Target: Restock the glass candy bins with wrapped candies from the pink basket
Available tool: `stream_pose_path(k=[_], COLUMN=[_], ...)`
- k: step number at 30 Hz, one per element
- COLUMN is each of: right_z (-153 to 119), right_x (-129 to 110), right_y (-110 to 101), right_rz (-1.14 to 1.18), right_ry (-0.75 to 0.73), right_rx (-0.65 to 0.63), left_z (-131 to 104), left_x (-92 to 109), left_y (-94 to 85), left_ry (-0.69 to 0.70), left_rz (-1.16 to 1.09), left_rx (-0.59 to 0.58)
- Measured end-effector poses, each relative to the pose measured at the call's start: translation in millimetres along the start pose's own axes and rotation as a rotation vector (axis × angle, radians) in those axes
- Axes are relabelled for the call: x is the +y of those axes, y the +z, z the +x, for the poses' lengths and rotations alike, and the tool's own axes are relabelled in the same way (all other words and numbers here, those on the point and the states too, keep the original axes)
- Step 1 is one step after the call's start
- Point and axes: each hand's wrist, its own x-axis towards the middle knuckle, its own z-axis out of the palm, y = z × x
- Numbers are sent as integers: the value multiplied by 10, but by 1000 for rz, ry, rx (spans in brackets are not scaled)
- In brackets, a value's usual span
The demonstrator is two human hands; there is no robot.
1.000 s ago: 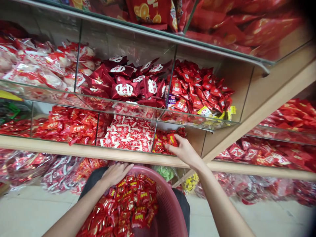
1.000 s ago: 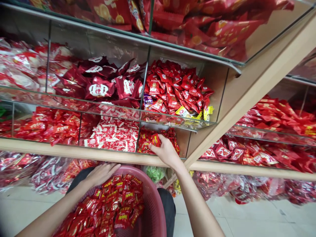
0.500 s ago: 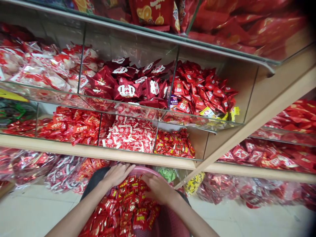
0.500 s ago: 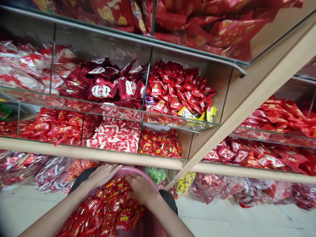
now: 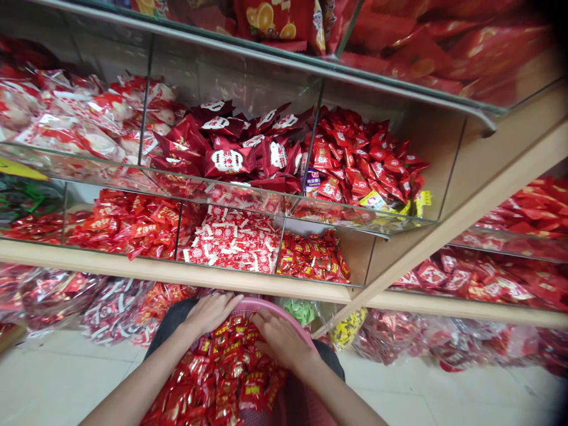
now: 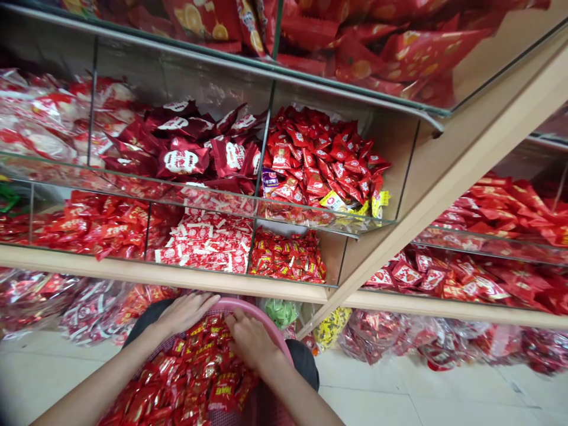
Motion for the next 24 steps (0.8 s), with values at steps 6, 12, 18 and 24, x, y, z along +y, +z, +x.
stream_pose_path(k=[6,12,18,24], right_z=[-31,-82,-103,3], right_x=[40,123,121,9], right_y=[59,147,145,137], right_rz=[140,235,284,291], right_ry=[-12,-27,-40,-21], right_rx=[8,49,113,162], left_z=[-3,5,6,10], left_x=[-7,-16,-17,-23], left_y=[-4,16,20,29], left_ry=[8,-1,-11,14], left_rz=[8,5,33,34], left_rx=[-6,-4,-14,-12])
